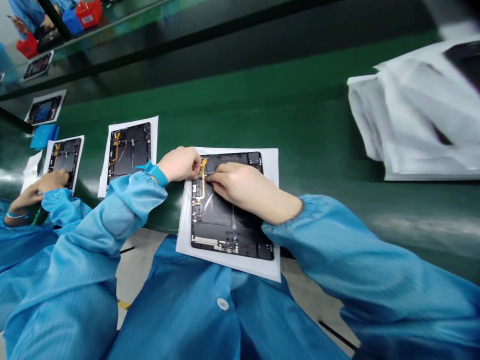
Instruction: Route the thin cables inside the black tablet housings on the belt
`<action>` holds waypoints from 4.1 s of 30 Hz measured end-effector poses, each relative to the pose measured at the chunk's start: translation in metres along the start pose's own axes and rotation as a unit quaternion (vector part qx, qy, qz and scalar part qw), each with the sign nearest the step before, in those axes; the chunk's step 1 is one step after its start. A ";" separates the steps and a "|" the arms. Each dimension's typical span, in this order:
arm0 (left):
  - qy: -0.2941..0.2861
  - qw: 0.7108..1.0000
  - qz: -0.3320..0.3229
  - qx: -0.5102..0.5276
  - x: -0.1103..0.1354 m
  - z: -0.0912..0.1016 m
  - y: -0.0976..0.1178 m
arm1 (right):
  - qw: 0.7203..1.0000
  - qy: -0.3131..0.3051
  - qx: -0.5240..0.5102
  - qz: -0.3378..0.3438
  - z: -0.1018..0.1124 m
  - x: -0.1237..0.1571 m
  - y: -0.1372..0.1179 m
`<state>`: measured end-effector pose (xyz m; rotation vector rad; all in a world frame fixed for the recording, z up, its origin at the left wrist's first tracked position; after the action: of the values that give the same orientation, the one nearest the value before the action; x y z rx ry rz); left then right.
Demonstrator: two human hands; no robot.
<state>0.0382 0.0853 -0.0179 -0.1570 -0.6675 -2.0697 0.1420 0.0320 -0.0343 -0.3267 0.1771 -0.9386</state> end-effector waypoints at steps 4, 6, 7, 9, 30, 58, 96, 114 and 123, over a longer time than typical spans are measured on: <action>-0.023 0.998 -0.050 -0.017 -0.011 -0.005 0.003 | 1.000 0.003 -0.009 -0.003 -0.002 0.000 0.003; -0.029 0.997 -0.073 -0.010 -0.014 -0.008 0.005 | 1.000 0.009 -0.016 -0.004 -0.002 0.000 0.004; -0.030 0.996 -0.083 -0.007 -0.015 -0.009 0.006 | 1.000 0.015 -0.019 -0.004 -0.001 0.000 0.005; -0.029 0.995 -0.091 -0.011 -0.015 -0.010 0.007 | 0.999 0.031 -0.023 -0.001 0.000 0.001 0.005; -0.051 0.980 -0.186 0.039 -0.023 -0.012 0.017 | 0.984 0.115 -0.107 0.078 0.011 0.005 0.010; -0.014 0.987 -0.156 0.037 -0.018 -0.008 0.010 | 0.995 0.072 -0.020 0.073 0.007 0.001 0.014; 0.000 0.994 -0.024 -0.110 0.021 0.000 0.025 | 0.974 0.189 -0.115 -0.046 0.025 0.007 0.042; 0.219 0.966 0.093 0.101 0.110 -0.037 0.013 | 0.938 -0.079 -0.333 0.051 -0.008 -0.001 -0.017; 0.012 0.956 0.124 0.266 0.080 -0.065 0.007 | 0.943 -0.056 -0.324 0.052 -0.006 -0.002 -0.022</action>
<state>0.0076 -0.0109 -0.0414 0.0907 -1.1041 -1.5877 0.1220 0.0206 -0.0322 -0.9696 0.3956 -0.7339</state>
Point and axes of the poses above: each hand's wrist, its own x-axis away from the middle knuckle, its own z-axis out of the back of the hand, y = z × x, the point moved 8 cm from there along -x, towards the middle knuckle, and after that the axes turned 12 degrees about -z, right-handed, at the moved point
